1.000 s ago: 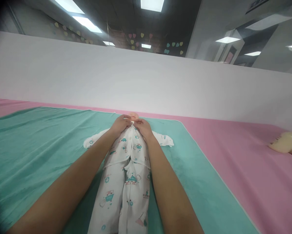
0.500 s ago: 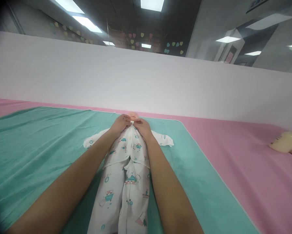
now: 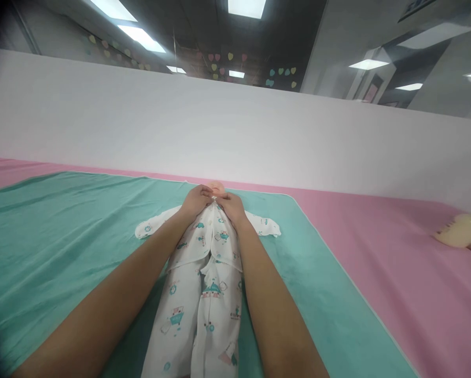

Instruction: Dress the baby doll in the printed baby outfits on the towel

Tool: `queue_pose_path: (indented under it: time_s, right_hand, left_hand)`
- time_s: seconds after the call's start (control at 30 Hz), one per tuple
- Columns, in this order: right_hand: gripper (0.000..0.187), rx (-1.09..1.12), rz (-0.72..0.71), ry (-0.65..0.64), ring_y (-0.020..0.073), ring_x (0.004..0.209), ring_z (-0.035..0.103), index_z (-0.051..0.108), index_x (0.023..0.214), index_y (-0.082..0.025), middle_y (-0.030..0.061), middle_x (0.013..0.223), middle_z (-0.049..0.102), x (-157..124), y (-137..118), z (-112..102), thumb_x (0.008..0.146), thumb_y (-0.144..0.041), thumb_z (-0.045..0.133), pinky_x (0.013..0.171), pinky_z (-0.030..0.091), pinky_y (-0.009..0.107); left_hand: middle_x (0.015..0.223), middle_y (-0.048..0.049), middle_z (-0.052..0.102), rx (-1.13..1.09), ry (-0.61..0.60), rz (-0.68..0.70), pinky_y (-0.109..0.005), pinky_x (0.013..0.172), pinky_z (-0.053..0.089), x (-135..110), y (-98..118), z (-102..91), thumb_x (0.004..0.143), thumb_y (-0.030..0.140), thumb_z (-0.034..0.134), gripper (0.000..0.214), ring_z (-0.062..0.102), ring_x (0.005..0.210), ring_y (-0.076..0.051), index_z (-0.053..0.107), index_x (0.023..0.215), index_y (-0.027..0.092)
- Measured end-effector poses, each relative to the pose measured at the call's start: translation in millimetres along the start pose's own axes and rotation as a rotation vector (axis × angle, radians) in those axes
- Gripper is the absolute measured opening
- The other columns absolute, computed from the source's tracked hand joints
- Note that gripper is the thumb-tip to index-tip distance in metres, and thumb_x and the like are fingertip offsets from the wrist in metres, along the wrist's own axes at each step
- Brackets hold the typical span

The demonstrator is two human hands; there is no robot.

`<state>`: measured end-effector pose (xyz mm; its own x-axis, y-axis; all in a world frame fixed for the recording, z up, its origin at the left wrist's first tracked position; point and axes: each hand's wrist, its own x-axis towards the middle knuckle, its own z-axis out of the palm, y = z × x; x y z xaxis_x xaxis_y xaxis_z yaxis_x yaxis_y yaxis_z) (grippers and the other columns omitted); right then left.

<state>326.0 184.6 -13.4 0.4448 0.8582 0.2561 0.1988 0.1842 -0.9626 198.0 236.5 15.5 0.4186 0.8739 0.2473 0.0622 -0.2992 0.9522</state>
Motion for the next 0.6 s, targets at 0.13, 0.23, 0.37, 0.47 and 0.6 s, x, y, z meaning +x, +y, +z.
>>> queue_pose_path:
  time_s: [0.13, 0.23, 0.37, 0.47, 0.6]
  right_hand:
    - [0.014, -0.021, 0.004, 0.007, 0.0111, 0.054, 0.044, 0.064, 0.062, -0.017, -0.0023, 0.056, 0.055, -0.1, -0.5, -0.2, 0.061, -0.031, 0.067, 0.053, 0.033, 0.025]
    - [0.018, 0.008, 0.021, -0.014, 0.013, 0.059, 0.051, 0.067, 0.068, -0.018, -0.0004, 0.063, 0.062, -1.1, -0.9, 0.2, 0.061, -0.034, 0.07, 0.057, 0.038, 0.026]
    - [0.023, 0.064, 0.045, -0.038, 0.017, 0.072, 0.06, 0.069, 0.073, -0.017, 0.0031, 0.078, 0.068, -2.0, -0.6, 0.2, 0.057, -0.034, 0.075, 0.067, 0.045, 0.028]
    - [0.026, 0.077, 0.043, -0.06, 0.0179, 0.075, 0.061, 0.069, 0.076, -0.018, 0.0034, 0.08, 0.069, -2.9, -0.7, -0.1, 0.057, -0.034, 0.075, 0.069, 0.046, 0.028]
    - [0.023, 0.059, 0.014, -0.071, 0.0174, 0.077, 0.061, 0.07, 0.078, -0.018, 0.0027, 0.081, 0.069, -3.3, -0.5, -0.7, 0.058, -0.03, 0.073, 0.071, 0.046, 0.028]
  left_hand:
    - [0.07, -0.0007, 0.062, 0.052, 0.008, 0.003, -0.025, 0.06, 0.041, -1.0, 1.9, 0.1, 0.061, 0.005, 0.059, 0.021, 0.056, 0.061, -0.014, 0.057, 0.078, 0.017]
    - [0.071, -0.0015, 0.063, 0.104, 0.011, 0.017, -0.025, 0.061, 0.041, -1.2, 3.8, -0.4, 0.061, 0.006, 0.06, 0.02, 0.058, 0.067, -0.016, 0.059, 0.078, 0.017]
    - [0.075, -0.0027, 0.065, 0.169, 0.018, 0.041, -0.025, 0.063, 0.04, 1.1, 3.3, -0.9, 0.059, 0.006, 0.061, 0.022, 0.059, 0.073, -0.018, 0.059, 0.078, 0.017]
    - [0.077, -0.0032, 0.064, 0.212, 0.034, 0.042, -0.025, 0.063, 0.04, 3.3, 0.8, -0.6, 0.058, 0.006, 0.061, 0.022, 0.058, 0.074, -0.018, 0.058, 0.077, 0.017]
    - [0.078, -0.0034, 0.063, 0.252, 0.058, 0.051, -0.026, 0.066, 0.04, 4.8, -1.8, 0.3, 0.057, 0.004, 0.059, 0.024, 0.057, 0.075, -0.018, 0.057, 0.078, 0.017]
